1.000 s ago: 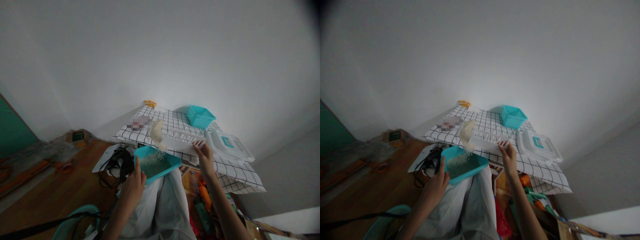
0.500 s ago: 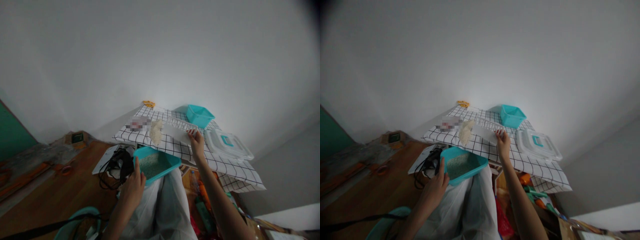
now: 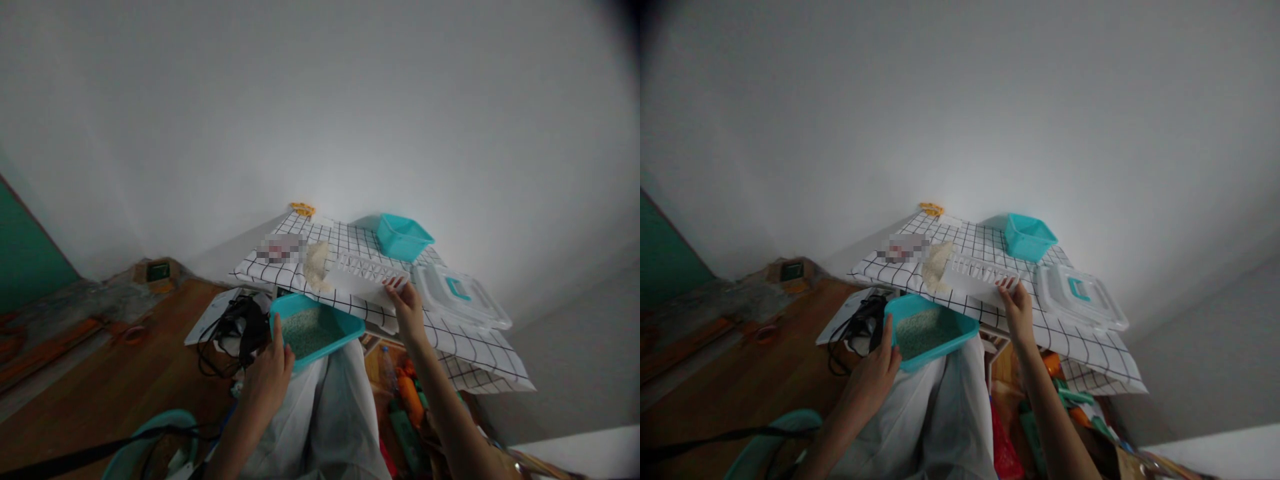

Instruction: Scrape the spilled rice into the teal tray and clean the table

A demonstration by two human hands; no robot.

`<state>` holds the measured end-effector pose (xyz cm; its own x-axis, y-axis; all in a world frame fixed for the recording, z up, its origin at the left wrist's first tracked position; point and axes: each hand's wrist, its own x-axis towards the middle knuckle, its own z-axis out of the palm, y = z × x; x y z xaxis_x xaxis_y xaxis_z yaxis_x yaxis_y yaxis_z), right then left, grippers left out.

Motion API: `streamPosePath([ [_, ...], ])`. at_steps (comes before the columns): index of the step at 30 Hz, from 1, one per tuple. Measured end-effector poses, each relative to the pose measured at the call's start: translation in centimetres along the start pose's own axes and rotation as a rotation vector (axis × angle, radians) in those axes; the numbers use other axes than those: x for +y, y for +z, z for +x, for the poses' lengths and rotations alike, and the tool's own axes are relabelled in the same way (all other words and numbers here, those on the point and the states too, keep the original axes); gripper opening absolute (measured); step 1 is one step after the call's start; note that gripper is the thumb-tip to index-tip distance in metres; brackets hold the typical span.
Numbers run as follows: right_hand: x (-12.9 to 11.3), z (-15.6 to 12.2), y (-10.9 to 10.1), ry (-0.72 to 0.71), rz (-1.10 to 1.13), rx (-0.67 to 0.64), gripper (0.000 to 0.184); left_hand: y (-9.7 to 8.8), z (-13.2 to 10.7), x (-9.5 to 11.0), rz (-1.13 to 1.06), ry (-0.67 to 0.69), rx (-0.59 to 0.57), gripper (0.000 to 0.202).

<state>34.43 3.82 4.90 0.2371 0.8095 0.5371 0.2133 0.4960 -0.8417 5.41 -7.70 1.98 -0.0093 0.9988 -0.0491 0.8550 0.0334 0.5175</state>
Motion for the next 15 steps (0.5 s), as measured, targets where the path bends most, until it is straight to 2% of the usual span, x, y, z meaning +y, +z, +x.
streamPosePath([
  [5,-0.5,-1.1,-0.7,0.019,0.030,-0.018,0.019,-0.2,-0.1,0.3,0.002,-0.014,-0.012,0.065],
  [9,-0.6,-1.2,-1.0,0.029,0.045,0.019,0.018,-0.7,-0.3,0.9,0.027,-0.044,-0.016,0.064],
  [12,-0.2,0.1,-0.5,0.016,0.056,0.080,0.019,-1.0,-0.4,1.2,0.032,-0.062,-0.028,0.064],
  [15,0.7,2.7,0.7,-0.002,0.063,0.146,0.022,-0.9,-0.4,1.1,0.028,-0.061,-0.018,0.064],
])
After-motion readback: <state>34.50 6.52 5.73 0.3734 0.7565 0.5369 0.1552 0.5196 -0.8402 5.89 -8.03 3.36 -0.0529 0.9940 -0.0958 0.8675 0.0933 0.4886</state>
